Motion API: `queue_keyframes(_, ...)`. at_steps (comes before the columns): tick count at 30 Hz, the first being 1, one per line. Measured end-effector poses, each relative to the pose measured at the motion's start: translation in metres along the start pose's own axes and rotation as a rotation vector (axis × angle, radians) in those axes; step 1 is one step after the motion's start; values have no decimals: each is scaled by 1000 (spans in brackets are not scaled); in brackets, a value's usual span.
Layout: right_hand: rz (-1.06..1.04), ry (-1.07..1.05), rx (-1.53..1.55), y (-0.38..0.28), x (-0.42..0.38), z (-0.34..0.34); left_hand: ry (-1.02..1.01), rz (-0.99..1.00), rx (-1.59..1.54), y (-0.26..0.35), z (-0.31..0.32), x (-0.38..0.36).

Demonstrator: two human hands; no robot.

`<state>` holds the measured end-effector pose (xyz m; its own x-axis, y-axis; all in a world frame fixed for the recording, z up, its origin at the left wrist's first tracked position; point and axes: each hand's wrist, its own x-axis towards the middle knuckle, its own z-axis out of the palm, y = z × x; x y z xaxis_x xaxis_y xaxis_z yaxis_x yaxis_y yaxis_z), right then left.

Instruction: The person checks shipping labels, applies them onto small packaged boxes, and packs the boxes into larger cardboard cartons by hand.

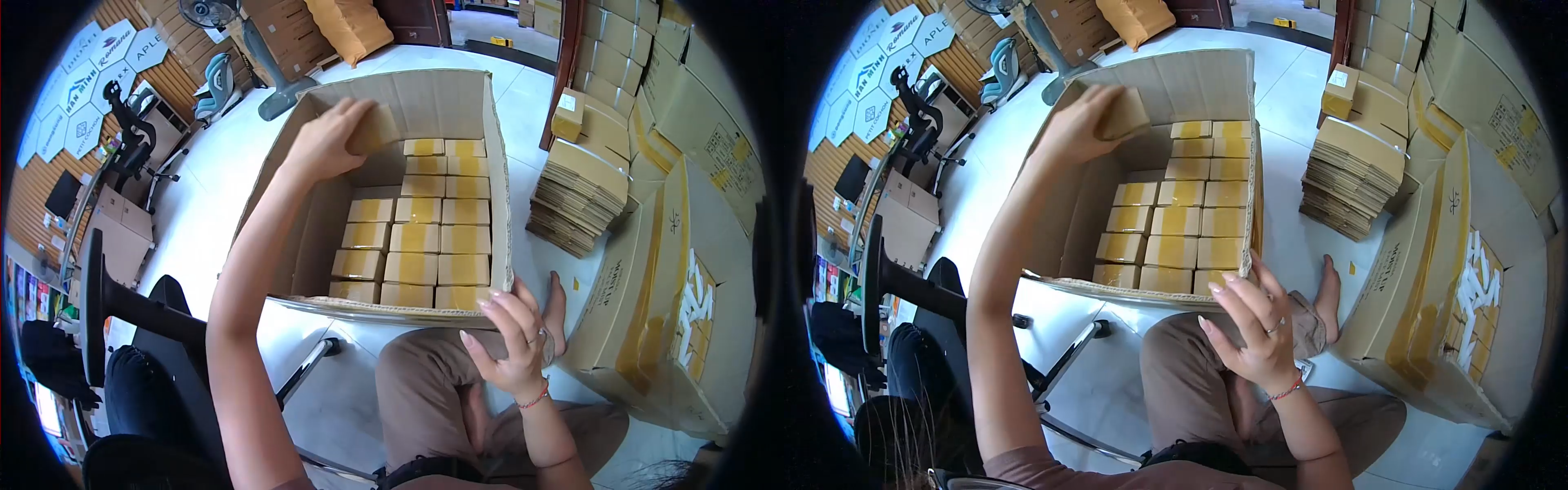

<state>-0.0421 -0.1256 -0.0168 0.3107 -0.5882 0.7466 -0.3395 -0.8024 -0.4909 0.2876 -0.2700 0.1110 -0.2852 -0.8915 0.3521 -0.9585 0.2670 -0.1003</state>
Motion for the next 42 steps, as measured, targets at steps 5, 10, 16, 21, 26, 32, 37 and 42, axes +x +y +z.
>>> queue_keyframes(5, -43, 9, 13, 8, 2, 4, -342, -32, -8, -56, 130, 24)
queue_keyframes(10, -41, 14, 33, 12, 3, 7, -555, -133, -146, -57, 196, 5)
queue_keyframes(16, -86, 73, 111, 26, 4, 21, -692, -265, -474, -53, 217, -9)
queue_keyframes(21, -103, 84, 123, 27, 3, 21, -424, -462, -814, -57, 235, -14)
queue_keyframes(26, -86, 42, 175, 19, 0, 12, -135, -843, -733, -71, 227, -49)
queue_keyframes(32, -115, -31, 176, 9, -4, 5, -1024, -1350, -877, -47, 193, -90)
queue_keyframes(37, -47, -32, 177, 2, -6, 0, -1176, -526, 365, -38, 134, -32)
queue_keyframes(42, 164, -114, 146, 1, -53, -35, -388, -551, -883, 10, 25, 16)
